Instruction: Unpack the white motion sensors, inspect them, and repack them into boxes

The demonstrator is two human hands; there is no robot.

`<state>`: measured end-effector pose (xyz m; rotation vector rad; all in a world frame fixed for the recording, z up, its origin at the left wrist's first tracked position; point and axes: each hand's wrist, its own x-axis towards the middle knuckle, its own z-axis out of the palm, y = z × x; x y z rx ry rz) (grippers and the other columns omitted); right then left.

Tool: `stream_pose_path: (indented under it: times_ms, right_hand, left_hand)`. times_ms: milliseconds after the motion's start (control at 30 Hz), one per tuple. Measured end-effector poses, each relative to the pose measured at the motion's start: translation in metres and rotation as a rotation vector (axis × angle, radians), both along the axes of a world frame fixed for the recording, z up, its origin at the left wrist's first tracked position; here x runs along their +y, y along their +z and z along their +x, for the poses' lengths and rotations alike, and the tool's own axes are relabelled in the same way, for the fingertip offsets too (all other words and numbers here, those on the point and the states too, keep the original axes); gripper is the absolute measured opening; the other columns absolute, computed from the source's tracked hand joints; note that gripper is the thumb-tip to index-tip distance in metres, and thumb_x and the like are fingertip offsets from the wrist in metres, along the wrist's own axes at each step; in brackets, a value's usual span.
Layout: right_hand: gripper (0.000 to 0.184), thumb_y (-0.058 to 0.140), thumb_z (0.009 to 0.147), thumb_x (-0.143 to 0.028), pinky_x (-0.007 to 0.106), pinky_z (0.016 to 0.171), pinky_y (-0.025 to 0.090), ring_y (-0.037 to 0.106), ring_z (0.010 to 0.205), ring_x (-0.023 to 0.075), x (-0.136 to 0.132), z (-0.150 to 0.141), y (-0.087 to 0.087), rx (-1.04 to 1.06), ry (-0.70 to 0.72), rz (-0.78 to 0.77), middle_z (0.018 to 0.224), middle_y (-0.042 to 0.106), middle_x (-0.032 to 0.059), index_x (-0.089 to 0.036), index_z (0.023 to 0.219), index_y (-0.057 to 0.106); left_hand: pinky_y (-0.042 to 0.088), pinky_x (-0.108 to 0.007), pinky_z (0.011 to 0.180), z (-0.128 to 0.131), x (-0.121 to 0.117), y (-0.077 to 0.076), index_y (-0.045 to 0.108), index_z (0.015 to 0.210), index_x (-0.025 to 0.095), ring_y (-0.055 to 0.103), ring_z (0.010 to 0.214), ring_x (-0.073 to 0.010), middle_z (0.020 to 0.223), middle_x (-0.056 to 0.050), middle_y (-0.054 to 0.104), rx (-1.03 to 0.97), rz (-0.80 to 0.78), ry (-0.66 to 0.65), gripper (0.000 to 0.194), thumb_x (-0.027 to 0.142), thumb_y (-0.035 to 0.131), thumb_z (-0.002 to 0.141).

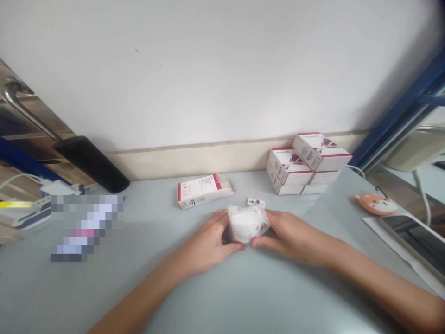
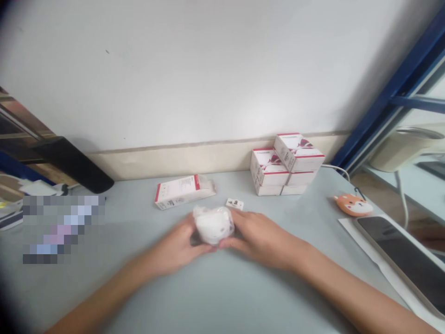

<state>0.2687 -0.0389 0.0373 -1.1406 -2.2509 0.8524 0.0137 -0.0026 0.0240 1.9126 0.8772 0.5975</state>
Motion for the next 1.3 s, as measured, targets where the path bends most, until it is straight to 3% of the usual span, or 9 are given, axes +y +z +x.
stream_pose_path:
  times_ms: [100, 267, 433, 600, 800, 1000, 1133, 1233, 1300]
  right_hand:
    - [0.033, 0.062, 0.103, -0.055, 0.035, 0.081, 0.051, 0.071, 0.095, 0.0259, 0.0, 0.0, -0.002, -0.045, -0.015, -0.03, 0.115, 0.076, 0.0072, -0.025, 0.116, 0.064]
    - [0.035, 0.064, 0.1, -0.06, 0.036, 0.077, 0.05, 0.072, 0.093, 0.0273, 0.0, -0.003, -0.007, -0.122, -0.013, -0.027, 0.11, 0.078, 0.0058, -0.026, 0.111, 0.065]
    - [0.035, 0.058, 0.104, -0.059, 0.034, 0.071, 0.046, 0.073, 0.083, 0.0257, -0.004, -0.008, -0.015, -0.198, -0.045, -0.006, 0.102, 0.079, 0.0051, -0.025, 0.102, 0.065]
    - [0.039, 0.053, 0.106, -0.06, 0.034, 0.067, 0.04, 0.073, 0.08, 0.0256, -0.008, -0.011, -0.018, -0.298, -0.049, 0.067, 0.098, 0.079, 0.0062, -0.024, 0.1, 0.064]
    - [0.047, 0.048, 0.106, -0.066, 0.031, 0.059, 0.032, 0.065, 0.064, 0.0183, -0.01, -0.013, -0.007, -0.283, -0.129, 0.107, 0.085, 0.076, 0.0029, -0.023, 0.099, 0.063]
    - [0.048, 0.045, 0.11, -0.059, 0.029, 0.054, 0.025, 0.049, 0.049, 0.0126, -0.009, -0.007, 0.0, -0.245, -0.234, 0.427, 0.061, 0.06, -0.0024, -0.023, 0.08, 0.051]
    - [0.043, 0.051, 0.112, -0.043, 0.03, 0.055, 0.028, 0.048, 0.049, 0.0122, -0.008, -0.004, 0.002, -0.236, -0.248, 0.697, 0.058, 0.057, -0.0027, -0.022, 0.074, 0.051]
    - [0.039, 0.054, 0.11, -0.032, 0.03, 0.056, 0.03, 0.049, 0.05, 0.0119, -0.007, -0.003, 0.003, -0.198, -0.269, 0.755, 0.058, 0.057, -0.0027, -0.022, 0.073, 0.053]
    - [0.031, 0.055, 0.109, -0.029, 0.029, 0.056, 0.033, 0.05, 0.052, 0.0116, -0.008, -0.004, 0.003, -0.105, -0.316, 0.667, 0.062, 0.06, -0.0026, -0.022, 0.079, 0.057]
  left_hand:
    - [0.044, -0.048, 0.119, 0.0, -0.003, 0.007, 0.06, 0.146, 0.028, 0.058, 0.138, -0.0345, 0.149, -0.012, 0.063, -0.104, -0.071, 0.021, 0.073, 0.034, 0.09, 0.081]
    - [0.052, -0.041, 0.107, 0.004, -0.004, 0.014, 0.069, 0.128, 0.024, 0.067, 0.123, -0.0298, 0.134, -0.01, 0.073, -0.155, -0.205, 0.026, 0.046, 0.038, 0.085, 0.087]
    - [0.056, -0.039, 0.1, 0.01, -0.008, 0.013, 0.071, 0.117, 0.021, 0.071, 0.113, -0.029, 0.121, -0.009, 0.077, -0.114, -0.212, 0.041, 0.044, 0.039, 0.089, 0.081]
    - [0.056, -0.041, 0.103, 0.009, -0.012, 0.014, 0.072, 0.122, 0.021, 0.071, 0.116, -0.0307, 0.125, -0.01, 0.077, -0.066, -0.19, 0.025, 0.043, 0.042, 0.084, 0.086]
    - [0.057, -0.044, 0.101, -0.002, 0.002, 0.0, 0.062, 0.138, 0.02, 0.069, 0.125, -0.0346, 0.135, -0.014, 0.073, -0.292, -0.496, 0.084, 0.059, 0.051, 0.081, 0.091]
    - [0.049, -0.054, 0.115, 0.001, 0.002, 0.002, 0.052, 0.153, 0.025, 0.058, 0.143, -0.0376, 0.152, -0.018, 0.062, -0.636, -0.803, 0.002, 0.055, 0.042, 0.067, 0.103]
    - [0.045, -0.055, 0.12, 0.005, -0.001, 0.009, 0.047, 0.158, 0.028, 0.056, 0.145, -0.0357, 0.154, -0.014, 0.062, -0.74, -0.907, 0.054, 0.056, 0.038, 0.063, 0.105]
    - [0.041, -0.054, 0.123, 0.006, -0.001, 0.013, 0.048, 0.157, 0.026, 0.057, 0.145, -0.0346, 0.151, -0.014, 0.064, -0.797, -0.953, 0.08, 0.055, 0.036, 0.061, 0.105]
    - [0.04, -0.054, 0.124, 0.005, -0.002, 0.015, 0.049, 0.157, 0.027, 0.057, 0.144, -0.0344, 0.151, -0.013, 0.064, -0.821, -0.948, 0.075, 0.054, 0.034, 0.061, 0.105]
